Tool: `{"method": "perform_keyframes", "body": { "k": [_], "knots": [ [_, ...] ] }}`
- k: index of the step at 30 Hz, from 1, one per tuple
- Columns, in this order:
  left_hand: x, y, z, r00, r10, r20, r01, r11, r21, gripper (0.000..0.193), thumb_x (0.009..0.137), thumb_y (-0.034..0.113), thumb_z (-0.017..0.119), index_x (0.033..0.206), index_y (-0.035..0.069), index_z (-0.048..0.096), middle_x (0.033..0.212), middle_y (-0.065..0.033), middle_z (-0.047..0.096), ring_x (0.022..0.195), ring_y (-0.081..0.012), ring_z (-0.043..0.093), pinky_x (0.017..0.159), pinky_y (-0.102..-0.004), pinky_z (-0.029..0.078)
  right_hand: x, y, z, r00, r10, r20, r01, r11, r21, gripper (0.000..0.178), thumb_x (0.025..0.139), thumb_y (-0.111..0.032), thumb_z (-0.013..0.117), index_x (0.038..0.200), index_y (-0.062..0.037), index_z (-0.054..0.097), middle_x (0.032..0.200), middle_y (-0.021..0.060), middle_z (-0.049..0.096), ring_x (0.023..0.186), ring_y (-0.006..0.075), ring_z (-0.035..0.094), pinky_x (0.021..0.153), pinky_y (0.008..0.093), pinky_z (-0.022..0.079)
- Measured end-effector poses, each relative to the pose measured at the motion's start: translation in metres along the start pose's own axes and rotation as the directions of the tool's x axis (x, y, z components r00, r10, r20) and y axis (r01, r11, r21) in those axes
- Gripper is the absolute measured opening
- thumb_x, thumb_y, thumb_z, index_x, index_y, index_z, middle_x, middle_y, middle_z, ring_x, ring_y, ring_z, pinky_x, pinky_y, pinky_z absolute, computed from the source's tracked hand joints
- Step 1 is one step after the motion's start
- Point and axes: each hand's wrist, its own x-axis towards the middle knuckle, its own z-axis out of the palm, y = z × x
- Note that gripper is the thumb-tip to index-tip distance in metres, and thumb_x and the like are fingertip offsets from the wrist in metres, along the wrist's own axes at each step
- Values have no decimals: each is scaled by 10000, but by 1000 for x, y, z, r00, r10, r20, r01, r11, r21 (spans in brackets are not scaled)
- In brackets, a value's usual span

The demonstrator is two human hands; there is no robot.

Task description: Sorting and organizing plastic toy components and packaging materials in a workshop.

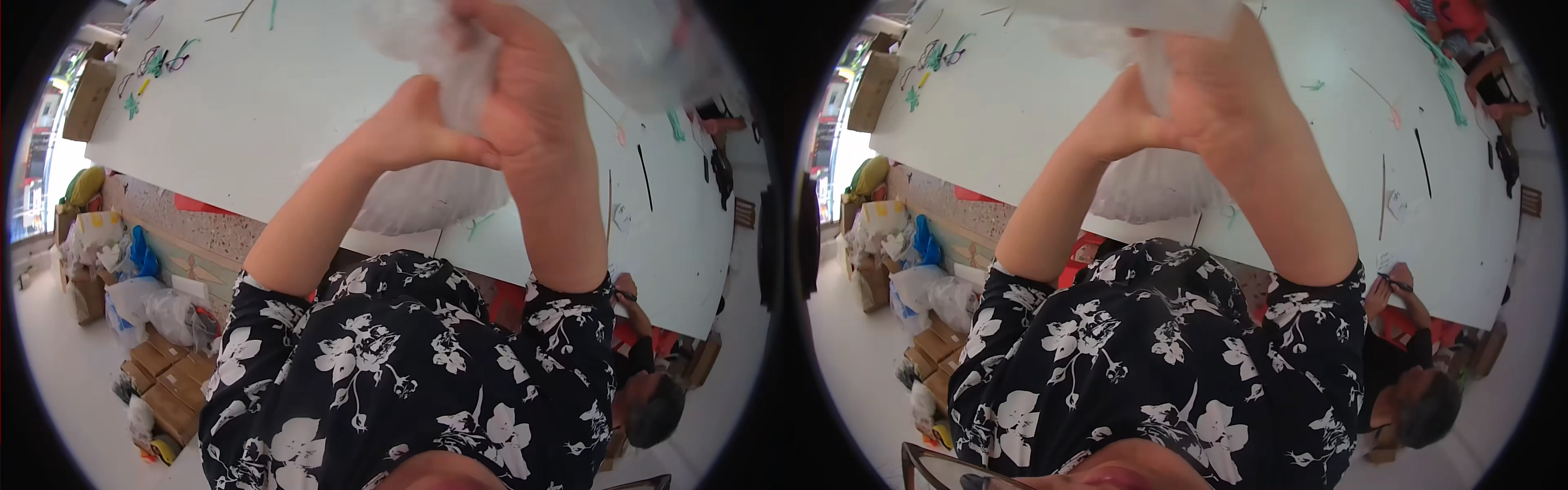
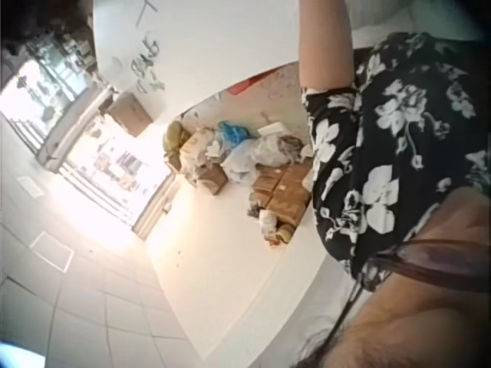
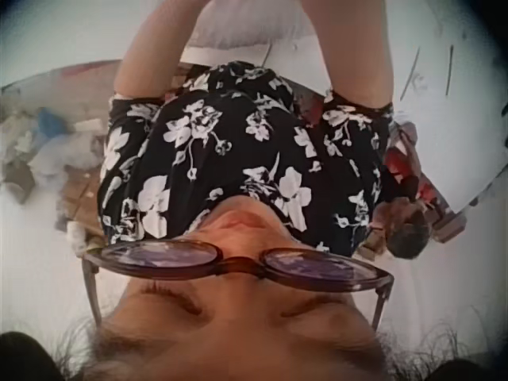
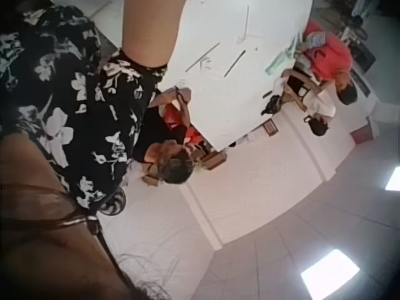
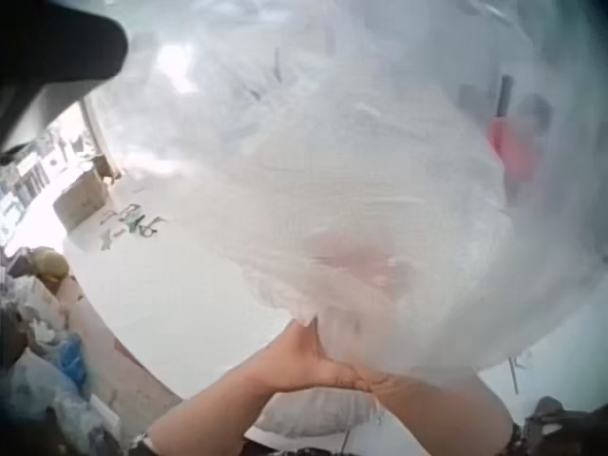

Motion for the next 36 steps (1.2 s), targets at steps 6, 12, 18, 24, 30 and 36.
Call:
{"method": "perform_keyframes", "body": {
  "k": [6, 12, 18, 24, 30, 36],
  "knots": [
    [-55, -19, -78, 840, -242, -485, 115, 954, -277, 207, 770, 53, 629, 957, -35, 630, 777, -92, 614, 623, -145, 545, 599, -286, 447, 28, 32, 29, 979, 184, 91, -78, 743, -665, 314, 836, -227, 618, 1063, -11, 610, 1030, 127, 624, 952, 221, 583, 872, 318, 448],
    [-87, 5, -145, 583, -187, -791, -109, 947, -304, 345, 943, 152, 457, 1159, -116, 480, 527, 41, 279, 510, -76, 273, 623, -248, 344, -32, 123, -99, 857, -516, 13, 39, 39, -999, 478, 710, -191, 745, 1107, -16, 545, 1120, 161, 547, 1035, 304, 515, 890, 387, 421],
    [-81, 1, -195, 415, -134, -900, -135, 969, -207, 229, 935, 145, 412, 812, -5, 533, 525, 26, 244, 519, -115, 279, 699, -299, 399, -181, 212, -177, 597, -604, -529, -727, -127, -675, 676, 714, -335, 723, 1220, 24, 455, 1218, 237, 465, 1125, 399, 434, 938, 488, 357],
    [-98, -67, -248, 498, -218, -839, 88, 976, -201, 270, 932, 116, 400, 668, 76, 439, 556, 8, 288, 556, -134, 326, 702, -327, 420, -166, 251, -144, 626, -594, -506, -714, -175, -678, 685, 735, -362, 684, 1268, -15, 431, 1259, 227, 435, 1131, 394, 426, 927, 508, 350],
    [-91, -79, -267, 565, -312, -764, 47, 937, -347, 196, 916, 122, 444, 749, 46, 515, 582, 4, 350, 553, -128, 345, 657, -304, 404, -140, 272, -159, 645, -663, -382, -559, -68, -827, 261, 800, -94, 610, 1051, -25, 590, 1089, 147, 550, 953, 299, 541, 808, 380, 450],
    [-98, -124, -276, 495, -583, -644, 50, 759, -649, 153, 925, 172, 480, 918, 29, 534, 581, 23, 330, 561, -120, 349, 680, -303, 410, -143, 262, -164, 492, -570, -658, -634, 284, -720, 205, 769, -46, 637, 971, -19, 620, 888, 101, 615, 724, 191, 603, 672, 287, 498]
  ]
}}
